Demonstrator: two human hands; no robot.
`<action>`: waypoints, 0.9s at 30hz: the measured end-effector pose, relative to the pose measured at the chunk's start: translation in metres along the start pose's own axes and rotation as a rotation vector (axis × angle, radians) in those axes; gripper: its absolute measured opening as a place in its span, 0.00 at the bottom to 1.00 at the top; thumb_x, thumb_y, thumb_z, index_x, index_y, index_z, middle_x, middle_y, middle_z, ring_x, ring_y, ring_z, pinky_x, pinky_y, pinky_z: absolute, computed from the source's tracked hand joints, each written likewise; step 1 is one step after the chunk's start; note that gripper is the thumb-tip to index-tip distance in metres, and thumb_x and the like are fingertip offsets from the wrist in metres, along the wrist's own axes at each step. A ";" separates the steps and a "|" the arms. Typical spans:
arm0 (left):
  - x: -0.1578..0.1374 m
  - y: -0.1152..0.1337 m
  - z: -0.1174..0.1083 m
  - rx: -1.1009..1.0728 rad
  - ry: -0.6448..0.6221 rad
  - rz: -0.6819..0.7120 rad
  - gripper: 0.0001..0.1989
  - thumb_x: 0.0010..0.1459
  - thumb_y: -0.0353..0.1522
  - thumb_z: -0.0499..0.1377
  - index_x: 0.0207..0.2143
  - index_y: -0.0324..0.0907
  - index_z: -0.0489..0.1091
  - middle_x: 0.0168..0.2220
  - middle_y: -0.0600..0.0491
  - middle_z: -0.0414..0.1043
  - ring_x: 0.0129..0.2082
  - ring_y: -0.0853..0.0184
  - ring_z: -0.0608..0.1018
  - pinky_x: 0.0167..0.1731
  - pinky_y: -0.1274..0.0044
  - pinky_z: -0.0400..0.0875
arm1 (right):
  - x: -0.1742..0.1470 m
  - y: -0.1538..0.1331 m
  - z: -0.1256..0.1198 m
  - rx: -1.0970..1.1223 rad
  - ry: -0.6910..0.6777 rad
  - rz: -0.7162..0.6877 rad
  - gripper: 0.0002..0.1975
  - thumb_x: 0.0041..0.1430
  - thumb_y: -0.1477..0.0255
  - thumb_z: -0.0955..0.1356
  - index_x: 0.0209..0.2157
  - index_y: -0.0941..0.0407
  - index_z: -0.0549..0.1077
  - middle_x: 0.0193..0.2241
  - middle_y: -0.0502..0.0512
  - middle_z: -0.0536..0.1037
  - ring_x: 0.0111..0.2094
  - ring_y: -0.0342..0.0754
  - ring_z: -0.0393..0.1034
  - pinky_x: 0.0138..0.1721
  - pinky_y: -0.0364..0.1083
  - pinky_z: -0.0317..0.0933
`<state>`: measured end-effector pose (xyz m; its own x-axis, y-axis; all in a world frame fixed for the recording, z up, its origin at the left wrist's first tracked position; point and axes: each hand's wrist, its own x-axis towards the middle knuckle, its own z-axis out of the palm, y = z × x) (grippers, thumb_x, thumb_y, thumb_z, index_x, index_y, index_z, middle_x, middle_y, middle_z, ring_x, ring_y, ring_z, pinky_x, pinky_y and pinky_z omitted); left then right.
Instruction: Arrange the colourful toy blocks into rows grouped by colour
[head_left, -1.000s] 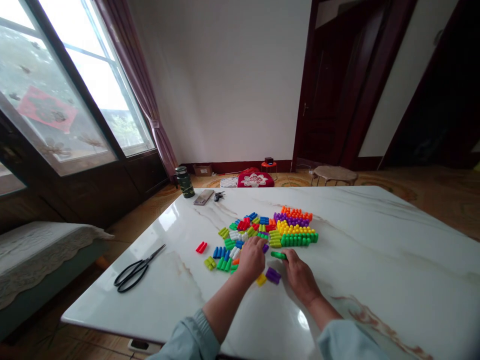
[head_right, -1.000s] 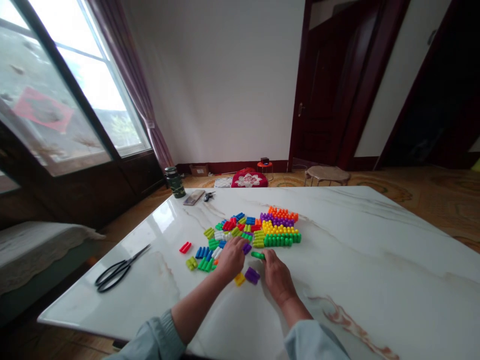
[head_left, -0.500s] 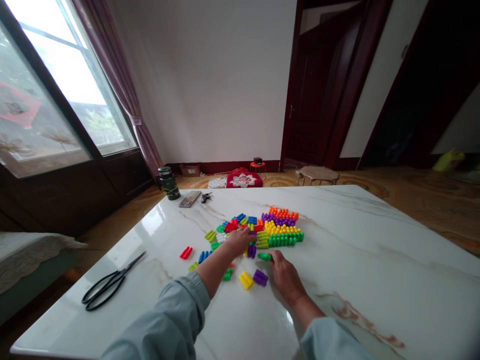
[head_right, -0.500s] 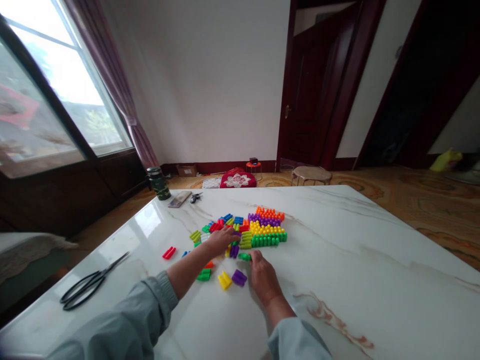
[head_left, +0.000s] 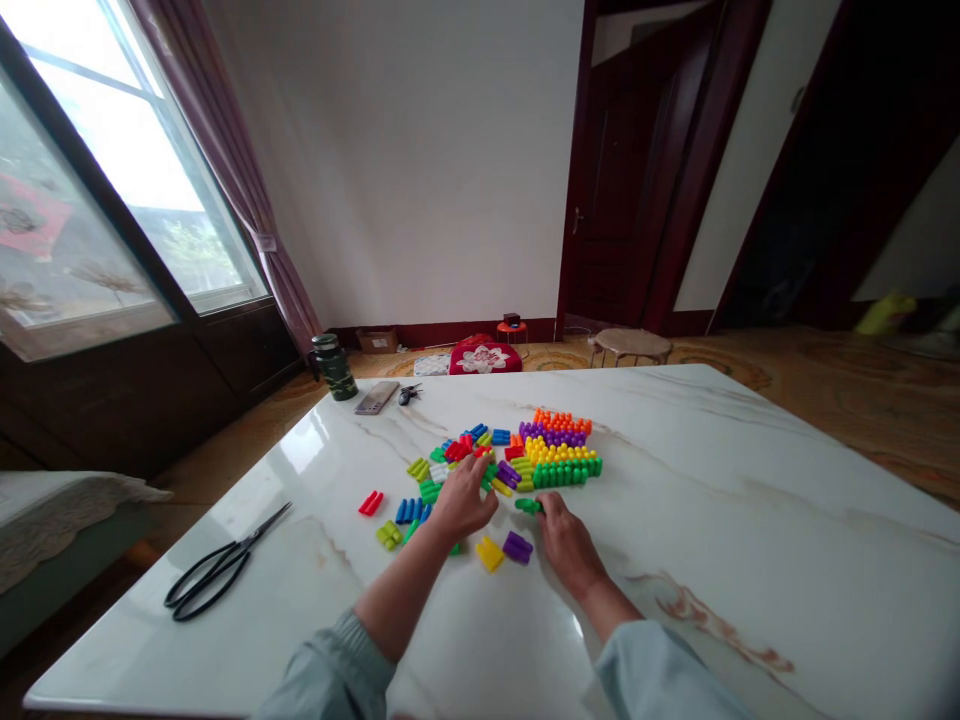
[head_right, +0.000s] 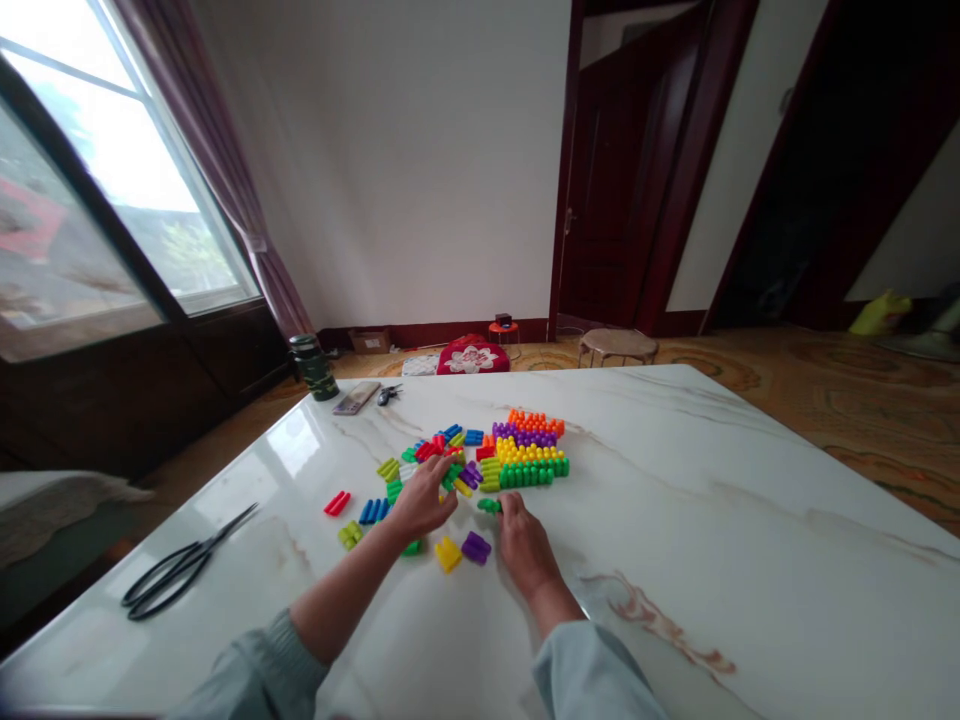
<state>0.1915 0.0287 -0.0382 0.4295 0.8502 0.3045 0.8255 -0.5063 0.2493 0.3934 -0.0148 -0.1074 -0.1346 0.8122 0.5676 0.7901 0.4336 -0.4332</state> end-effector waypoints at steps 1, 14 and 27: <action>-0.012 0.002 0.005 -0.086 0.104 -0.046 0.23 0.58 0.29 0.51 0.57 0.39 0.61 0.52 0.43 0.67 0.53 0.58 0.71 0.52 0.67 0.68 | 0.000 0.000 0.000 0.006 0.003 -0.001 0.11 0.64 0.78 0.56 0.40 0.55 0.66 0.35 0.56 0.73 0.35 0.49 0.72 0.34 0.44 0.63; -0.041 0.005 0.046 -0.035 0.311 -0.283 0.14 0.65 0.33 0.47 0.29 0.42 0.68 0.30 0.50 0.72 0.32 0.64 0.75 0.33 0.75 0.67 | 0.001 0.000 0.001 0.013 0.063 -0.019 0.11 0.65 0.76 0.57 0.42 0.56 0.68 0.37 0.58 0.74 0.39 0.50 0.73 0.39 0.47 0.68; -0.046 0.017 0.043 -0.076 0.273 -0.016 0.13 0.65 0.27 0.46 0.45 0.42 0.69 0.35 0.49 0.72 0.39 0.63 0.76 0.40 0.73 0.70 | -0.001 -0.003 -0.003 0.025 -0.076 -0.082 0.18 0.64 0.77 0.58 0.53 0.57 0.65 0.46 0.59 0.76 0.45 0.50 0.74 0.46 0.47 0.69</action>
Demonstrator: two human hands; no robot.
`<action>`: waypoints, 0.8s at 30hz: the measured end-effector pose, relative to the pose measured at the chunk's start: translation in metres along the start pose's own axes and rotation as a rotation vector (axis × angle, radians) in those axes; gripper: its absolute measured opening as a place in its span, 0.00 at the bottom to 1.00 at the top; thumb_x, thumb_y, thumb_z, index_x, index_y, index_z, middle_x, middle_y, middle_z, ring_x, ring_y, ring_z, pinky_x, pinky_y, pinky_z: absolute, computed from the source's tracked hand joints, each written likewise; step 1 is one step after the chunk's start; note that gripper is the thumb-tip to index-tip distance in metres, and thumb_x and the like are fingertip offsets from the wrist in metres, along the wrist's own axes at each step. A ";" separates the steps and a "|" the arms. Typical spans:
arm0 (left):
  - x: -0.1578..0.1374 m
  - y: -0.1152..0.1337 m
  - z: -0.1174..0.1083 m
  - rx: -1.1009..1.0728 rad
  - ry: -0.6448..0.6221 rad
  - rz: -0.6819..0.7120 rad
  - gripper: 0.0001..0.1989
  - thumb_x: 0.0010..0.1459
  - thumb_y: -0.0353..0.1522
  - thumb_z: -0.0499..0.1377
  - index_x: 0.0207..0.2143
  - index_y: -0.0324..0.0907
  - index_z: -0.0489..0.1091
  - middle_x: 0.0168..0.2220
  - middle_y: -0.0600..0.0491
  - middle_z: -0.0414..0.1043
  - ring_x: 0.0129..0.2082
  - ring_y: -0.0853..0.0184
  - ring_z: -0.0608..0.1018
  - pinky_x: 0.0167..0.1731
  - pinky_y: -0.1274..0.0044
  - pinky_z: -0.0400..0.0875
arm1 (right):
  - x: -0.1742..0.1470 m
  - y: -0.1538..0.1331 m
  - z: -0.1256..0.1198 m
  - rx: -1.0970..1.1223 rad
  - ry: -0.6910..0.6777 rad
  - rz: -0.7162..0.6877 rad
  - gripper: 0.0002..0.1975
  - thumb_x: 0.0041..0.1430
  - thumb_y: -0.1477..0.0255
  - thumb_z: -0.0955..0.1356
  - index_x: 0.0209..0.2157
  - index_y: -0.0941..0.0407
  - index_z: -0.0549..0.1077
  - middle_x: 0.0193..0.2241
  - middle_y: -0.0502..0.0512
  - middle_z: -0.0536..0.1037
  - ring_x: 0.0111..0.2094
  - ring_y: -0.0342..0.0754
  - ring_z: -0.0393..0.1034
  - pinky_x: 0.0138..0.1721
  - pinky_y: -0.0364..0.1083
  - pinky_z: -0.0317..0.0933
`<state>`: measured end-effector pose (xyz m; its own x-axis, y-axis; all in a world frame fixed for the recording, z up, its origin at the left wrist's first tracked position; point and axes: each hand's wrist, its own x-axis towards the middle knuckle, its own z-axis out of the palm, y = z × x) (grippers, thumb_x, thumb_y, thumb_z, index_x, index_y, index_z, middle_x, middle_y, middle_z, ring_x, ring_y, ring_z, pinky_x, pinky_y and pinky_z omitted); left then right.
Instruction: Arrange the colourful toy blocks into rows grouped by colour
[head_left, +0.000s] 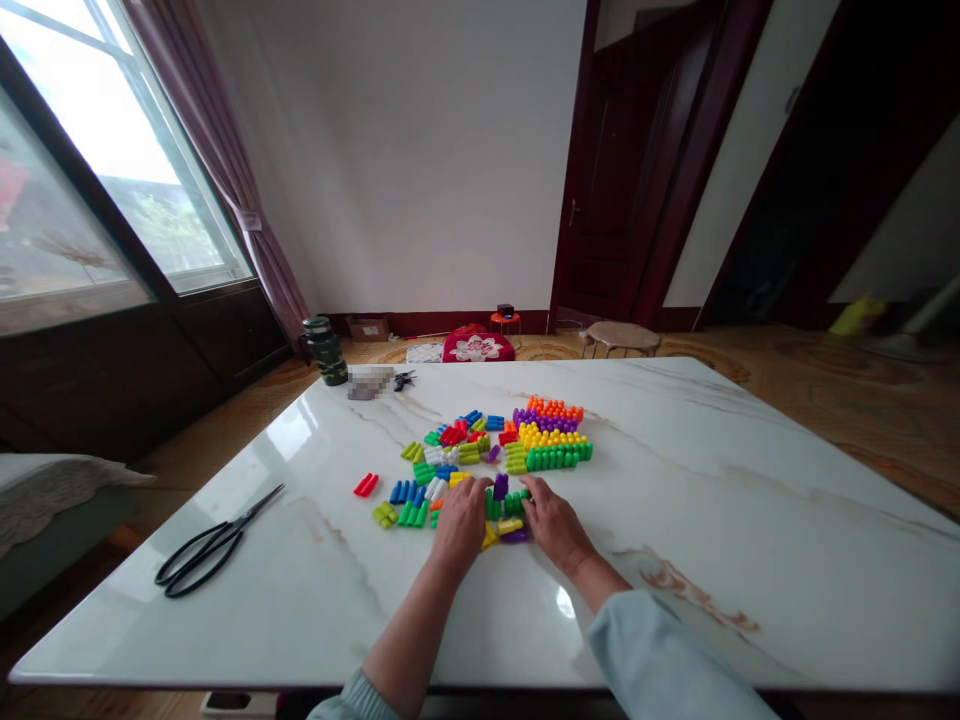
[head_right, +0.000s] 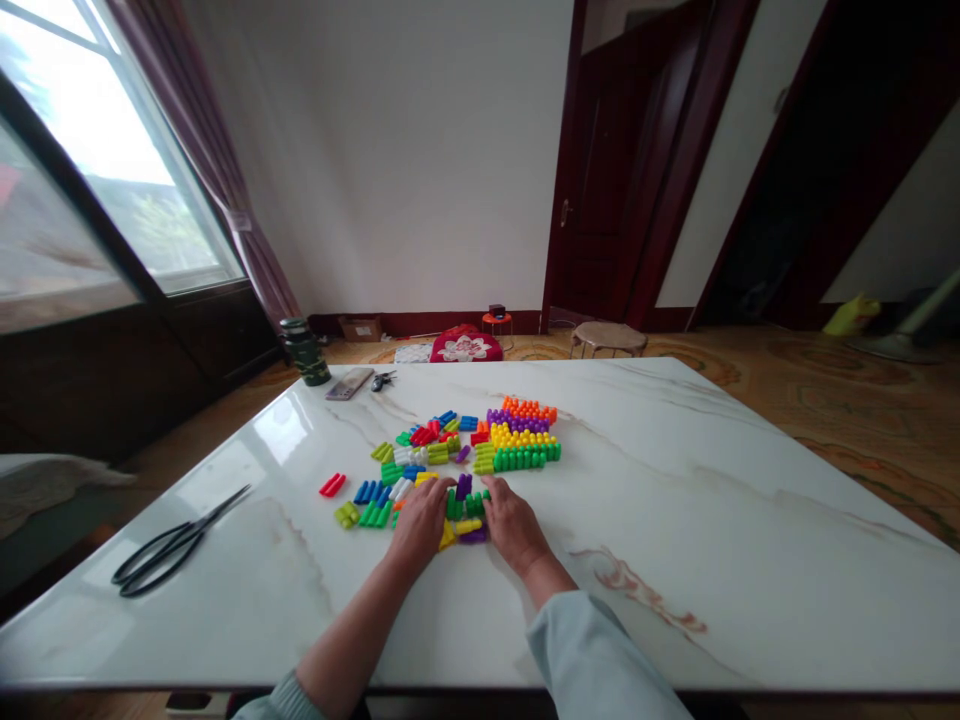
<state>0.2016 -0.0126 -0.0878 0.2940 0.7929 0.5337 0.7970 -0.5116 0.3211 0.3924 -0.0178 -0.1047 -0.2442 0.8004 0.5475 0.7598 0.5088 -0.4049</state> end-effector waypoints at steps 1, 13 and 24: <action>0.000 -0.001 0.000 0.013 0.025 -0.016 0.13 0.65 0.26 0.47 0.45 0.42 0.69 0.35 0.49 0.72 0.38 0.63 0.75 0.39 0.73 0.70 | 0.000 0.000 0.001 -0.005 -0.010 0.002 0.18 0.64 0.77 0.58 0.53 0.57 0.66 0.45 0.59 0.76 0.45 0.50 0.74 0.46 0.48 0.69; -0.001 0.003 -0.006 -0.296 -0.064 0.158 0.11 0.66 0.29 0.50 0.43 0.44 0.71 0.38 0.50 0.70 0.39 0.66 0.73 0.42 0.75 0.70 | 0.004 -0.012 -0.013 -0.027 -0.143 -0.097 0.27 0.64 0.77 0.60 0.63 0.50 0.57 0.54 0.57 0.71 0.53 0.50 0.69 0.50 0.49 0.68; 0.000 -0.003 -0.004 -0.200 0.126 -0.023 0.17 0.61 0.23 0.46 0.39 0.43 0.73 0.39 0.48 0.69 0.42 0.64 0.73 0.43 0.72 0.70 | 0.004 -0.009 -0.009 0.024 -0.101 0.014 0.10 0.62 0.79 0.62 0.43 0.54 0.69 0.40 0.55 0.73 0.40 0.49 0.72 0.42 0.47 0.68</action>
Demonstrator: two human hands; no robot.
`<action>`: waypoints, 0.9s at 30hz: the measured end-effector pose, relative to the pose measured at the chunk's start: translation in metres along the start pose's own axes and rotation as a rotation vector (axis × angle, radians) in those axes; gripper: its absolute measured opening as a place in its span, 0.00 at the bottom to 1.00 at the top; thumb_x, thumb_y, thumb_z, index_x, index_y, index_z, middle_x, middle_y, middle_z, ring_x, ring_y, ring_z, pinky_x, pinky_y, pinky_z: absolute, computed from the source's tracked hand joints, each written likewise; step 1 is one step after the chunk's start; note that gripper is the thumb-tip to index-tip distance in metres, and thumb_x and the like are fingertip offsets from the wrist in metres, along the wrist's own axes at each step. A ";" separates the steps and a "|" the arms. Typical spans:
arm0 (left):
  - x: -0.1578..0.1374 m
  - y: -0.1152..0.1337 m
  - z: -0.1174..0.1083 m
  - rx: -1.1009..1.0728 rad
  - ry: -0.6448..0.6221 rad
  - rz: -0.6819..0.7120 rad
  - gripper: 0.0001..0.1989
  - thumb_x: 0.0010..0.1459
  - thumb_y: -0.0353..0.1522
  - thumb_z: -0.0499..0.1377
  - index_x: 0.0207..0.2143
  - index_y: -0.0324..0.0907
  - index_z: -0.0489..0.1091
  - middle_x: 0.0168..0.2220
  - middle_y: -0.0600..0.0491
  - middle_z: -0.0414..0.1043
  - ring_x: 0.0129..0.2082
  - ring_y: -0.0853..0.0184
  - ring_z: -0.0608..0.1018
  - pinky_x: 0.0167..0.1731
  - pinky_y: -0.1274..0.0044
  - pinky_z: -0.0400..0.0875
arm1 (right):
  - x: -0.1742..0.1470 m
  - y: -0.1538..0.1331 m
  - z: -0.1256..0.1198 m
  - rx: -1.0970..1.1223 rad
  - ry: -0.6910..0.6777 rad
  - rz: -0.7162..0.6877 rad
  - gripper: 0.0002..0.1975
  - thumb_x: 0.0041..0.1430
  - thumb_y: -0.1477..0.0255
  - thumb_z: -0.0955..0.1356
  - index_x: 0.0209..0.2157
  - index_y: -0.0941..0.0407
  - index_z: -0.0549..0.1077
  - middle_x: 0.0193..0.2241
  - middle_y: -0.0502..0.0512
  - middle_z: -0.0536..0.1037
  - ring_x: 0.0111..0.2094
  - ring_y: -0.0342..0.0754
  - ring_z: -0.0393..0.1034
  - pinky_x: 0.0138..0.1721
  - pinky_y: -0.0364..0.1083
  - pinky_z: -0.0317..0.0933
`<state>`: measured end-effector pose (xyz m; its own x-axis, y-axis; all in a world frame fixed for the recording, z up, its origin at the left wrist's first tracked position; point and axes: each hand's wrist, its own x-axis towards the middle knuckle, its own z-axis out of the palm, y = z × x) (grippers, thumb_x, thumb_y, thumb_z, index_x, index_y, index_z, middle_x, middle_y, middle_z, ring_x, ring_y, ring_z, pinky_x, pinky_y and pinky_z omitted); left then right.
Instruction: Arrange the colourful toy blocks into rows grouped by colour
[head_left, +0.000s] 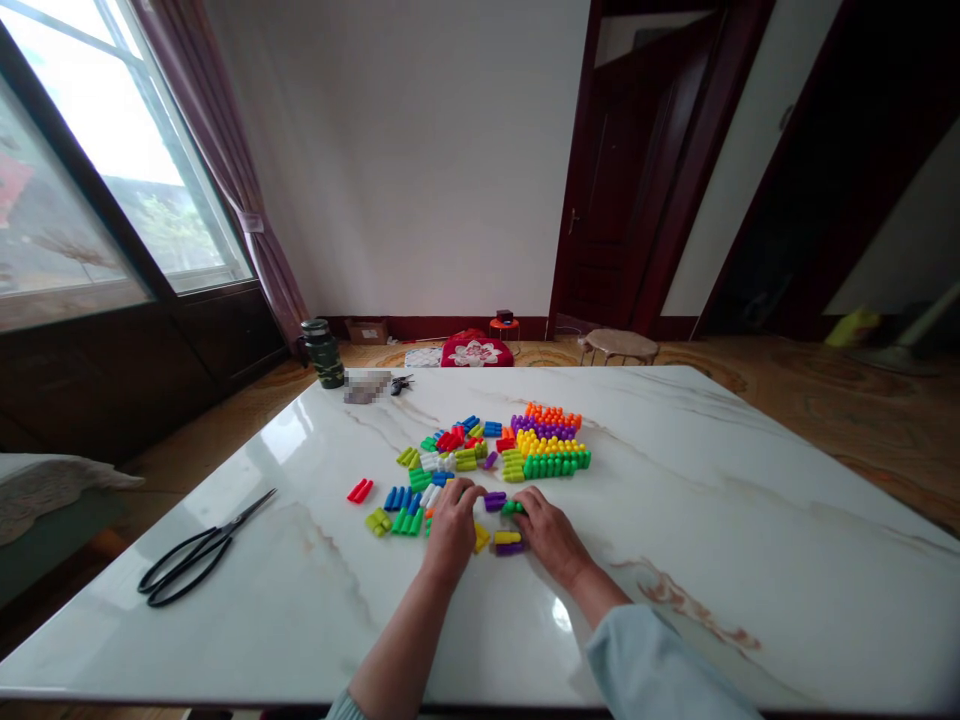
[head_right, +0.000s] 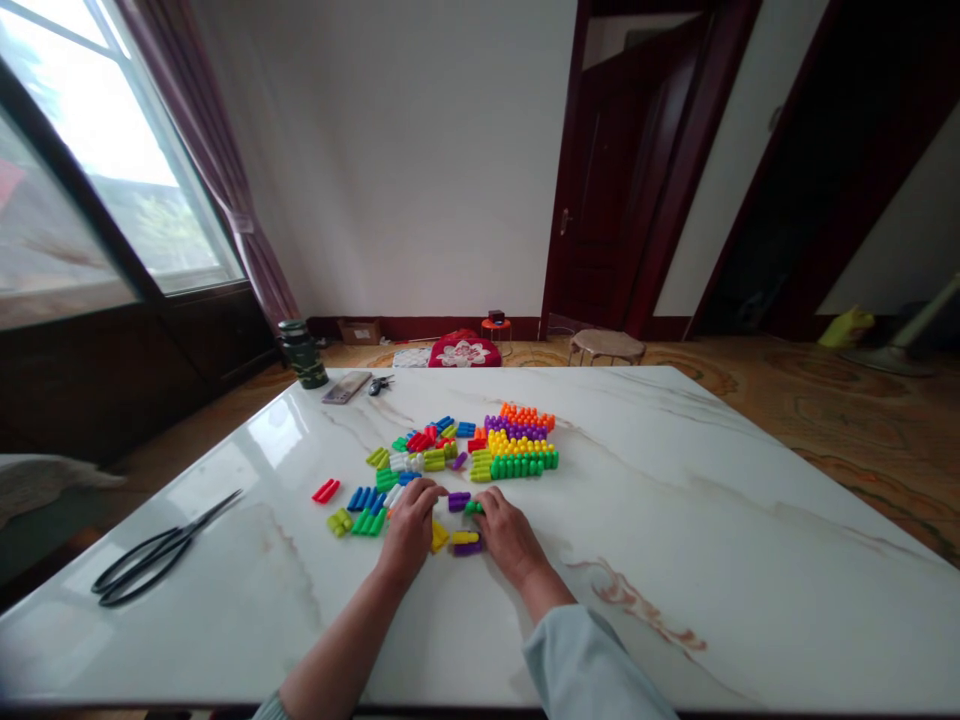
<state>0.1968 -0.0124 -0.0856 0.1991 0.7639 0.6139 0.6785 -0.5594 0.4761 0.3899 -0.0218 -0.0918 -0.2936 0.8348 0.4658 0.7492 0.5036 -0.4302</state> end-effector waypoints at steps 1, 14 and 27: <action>0.000 0.000 0.000 0.022 0.002 0.004 0.17 0.60 0.21 0.47 0.38 0.43 0.74 0.39 0.48 0.70 0.42 0.64 0.72 0.43 0.72 0.69 | 0.000 0.002 0.001 0.011 0.013 0.000 0.11 0.61 0.79 0.63 0.43 0.54 0.69 0.40 0.55 0.73 0.41 0.49 0.72 0.42 0.47 0.68; 0.004 -0.005 0.007 0.197 -0.220 -0.056 0.20 0.56 0.19 0.51 0.44 0.45 0.75 0.42 0.48 0.70 0.43 0.62 0.73 0.44 0.72 0.70 | -0.017 0.047 -0.017 0.083 0.311 0.183 0.12 0.61 0.76 0.61 0.41 0.54 0.73 0.38 0.56 0.75 0.40 0.49 0.72 0.43 0.48 0.67; 0.004 -0.003 0.007 0.180 -0.198 -0.066 0.21 0.56 0.19 0.51 0.44 0.46 0.75 0.40 0.49 0.70 0.40 0.63 0.74 0.42 0.73 0.70 | -0.003 0.128 -0.042 -0.064 0.493 0.470 0.10 0.53 0.72 0.61 0.37 0.55 0.70 0.33 0.56 0.76 0.33 0.50 0.70 0.36 0.48 0.64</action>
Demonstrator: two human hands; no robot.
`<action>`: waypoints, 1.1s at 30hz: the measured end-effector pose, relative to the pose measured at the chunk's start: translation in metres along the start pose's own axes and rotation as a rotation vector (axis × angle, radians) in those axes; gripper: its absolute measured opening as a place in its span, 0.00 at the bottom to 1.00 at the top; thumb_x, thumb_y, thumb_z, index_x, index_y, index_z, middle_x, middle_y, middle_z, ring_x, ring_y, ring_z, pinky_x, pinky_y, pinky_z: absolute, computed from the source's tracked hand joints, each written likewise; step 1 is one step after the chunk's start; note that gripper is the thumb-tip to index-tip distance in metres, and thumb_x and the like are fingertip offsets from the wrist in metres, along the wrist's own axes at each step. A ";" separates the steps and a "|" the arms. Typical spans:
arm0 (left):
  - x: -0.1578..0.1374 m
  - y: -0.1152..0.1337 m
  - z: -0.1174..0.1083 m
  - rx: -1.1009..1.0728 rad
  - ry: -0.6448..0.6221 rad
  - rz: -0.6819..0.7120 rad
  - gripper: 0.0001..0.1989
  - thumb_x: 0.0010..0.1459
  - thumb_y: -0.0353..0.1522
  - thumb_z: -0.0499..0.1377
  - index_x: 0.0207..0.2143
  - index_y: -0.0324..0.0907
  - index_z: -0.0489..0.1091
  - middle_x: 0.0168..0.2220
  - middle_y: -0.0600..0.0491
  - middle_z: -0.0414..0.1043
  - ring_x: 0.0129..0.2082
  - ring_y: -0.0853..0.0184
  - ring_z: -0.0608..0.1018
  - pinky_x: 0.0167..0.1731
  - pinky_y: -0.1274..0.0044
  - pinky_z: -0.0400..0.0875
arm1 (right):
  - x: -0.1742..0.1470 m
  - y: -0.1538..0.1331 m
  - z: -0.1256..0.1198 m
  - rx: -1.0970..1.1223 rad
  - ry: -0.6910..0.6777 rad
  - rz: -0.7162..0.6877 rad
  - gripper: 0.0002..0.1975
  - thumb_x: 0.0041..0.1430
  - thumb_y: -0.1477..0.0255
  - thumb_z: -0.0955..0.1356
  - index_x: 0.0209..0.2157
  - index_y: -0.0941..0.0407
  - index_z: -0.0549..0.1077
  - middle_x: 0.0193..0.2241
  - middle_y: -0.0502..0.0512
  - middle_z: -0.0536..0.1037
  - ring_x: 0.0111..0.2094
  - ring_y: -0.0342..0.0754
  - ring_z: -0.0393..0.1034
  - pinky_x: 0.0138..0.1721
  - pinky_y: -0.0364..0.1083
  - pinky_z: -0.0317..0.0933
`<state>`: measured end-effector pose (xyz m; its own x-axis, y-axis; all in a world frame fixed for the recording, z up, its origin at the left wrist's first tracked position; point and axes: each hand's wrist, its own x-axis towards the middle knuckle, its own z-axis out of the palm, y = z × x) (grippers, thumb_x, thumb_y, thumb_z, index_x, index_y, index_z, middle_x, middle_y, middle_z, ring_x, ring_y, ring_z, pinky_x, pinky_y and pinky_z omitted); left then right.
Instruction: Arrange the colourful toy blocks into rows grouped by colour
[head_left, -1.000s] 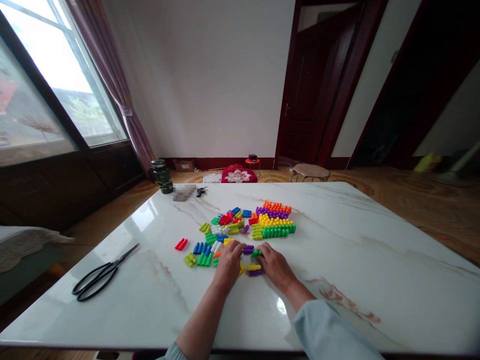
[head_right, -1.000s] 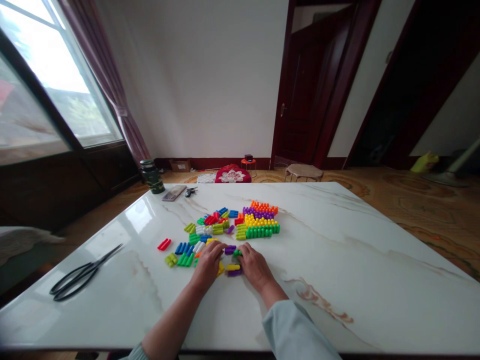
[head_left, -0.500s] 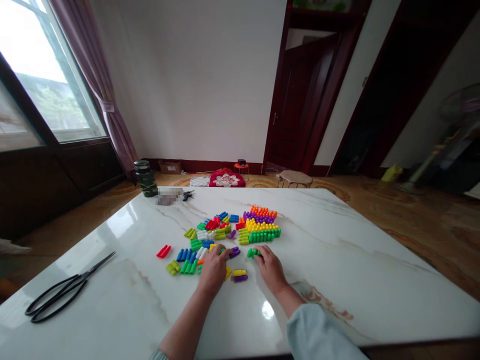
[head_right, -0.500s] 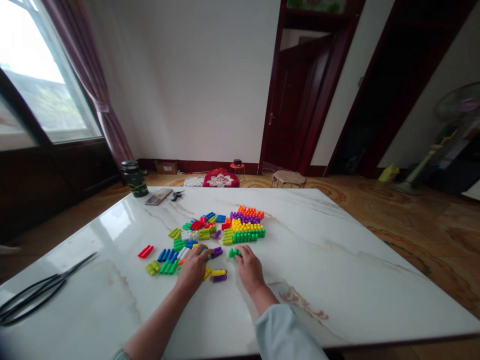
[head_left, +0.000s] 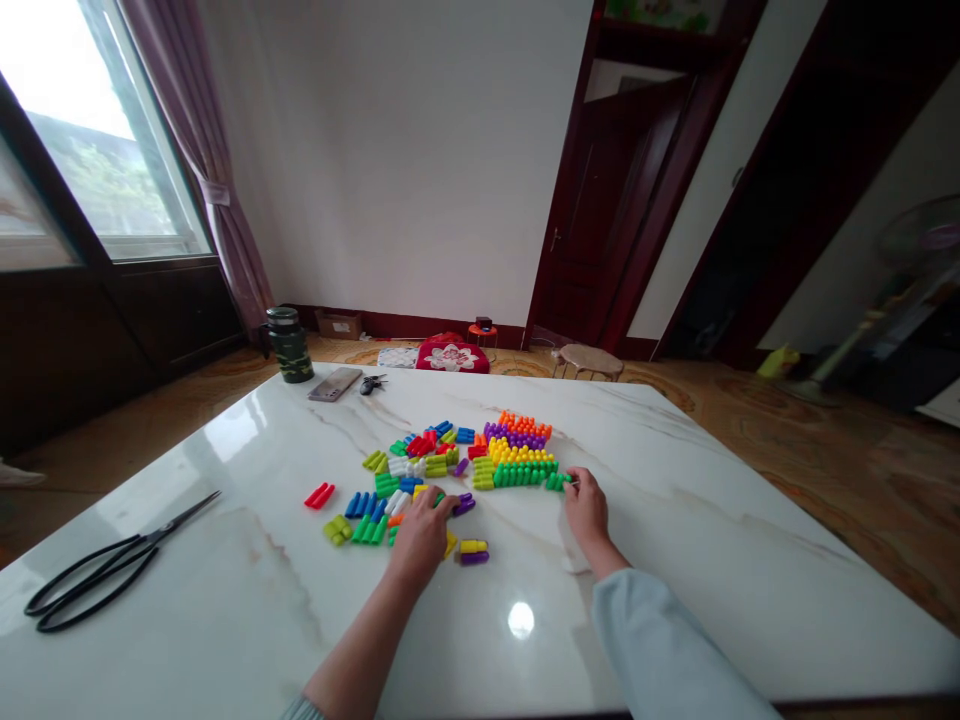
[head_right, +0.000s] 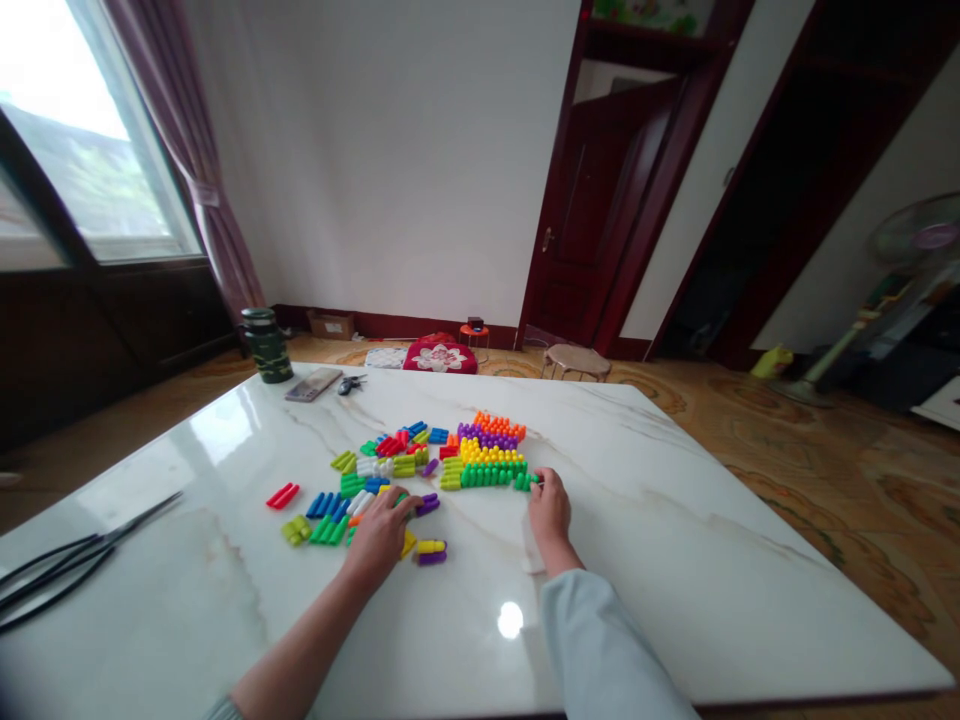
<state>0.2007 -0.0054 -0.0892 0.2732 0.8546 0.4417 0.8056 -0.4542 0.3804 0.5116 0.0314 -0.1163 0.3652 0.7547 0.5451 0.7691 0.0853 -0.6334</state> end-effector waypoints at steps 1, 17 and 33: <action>0.000 0.000 0.000 0.008 -0.001 0.000 0.21 0.56 0.19 0.50 0.44 0.46 0.75 0.40 0.49 0.70 0.40 0.63 0.74 0.42 0.73 0.70 | 0.001 -0.001 0.003 0.004 -0.006 -0.001 0.10 0.53 0.73 0.61 0.37 0.55 0.70 0.33 0.56 0.76 0.34 0.50 0.70 0.36 0.48 0.64; 0.000 0.000 0.000 0.024 -0.018 -0.010 0.21 0.56 0.19 0.50 0.44 0.46 0.74 0.40 0.49 0.70 0.41 0.63 0.73 0.42 0.73 0.70 | -0.016 -0.046 0.006 -0.094 -0.064 -0.183 0.15 0.63 0.71 0.60 0.47 0.54 0.71 0.38 0.56 0.76 0.35 0.48 0.71 0.34 0.45 0.64; 0.000 -0.002 0.004 0.039 -0.032 -0.015 0.21 0.57 0.19 0.49 0.45 0.45 0.74 0.41 0.48 0.69 0.41 0.62 0.73 0.42 0.72 0.69 | 0.013 -0.067 -0.009 -0.558 -0.379 -0.240 0.13 0.62 0.79 0.62 0.41 0.52 0.74 0.40 0.54 0.80 0.34 0.47 0.75 0.34 0.44 0.59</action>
<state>0.2015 -0.0035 -0.0933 0.2773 0.8690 0.4097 0.8295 -0.4318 0.3544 0.4700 0.0300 -0.0619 0.0231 0.9395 0.3419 0.9960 0.0080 -0.0893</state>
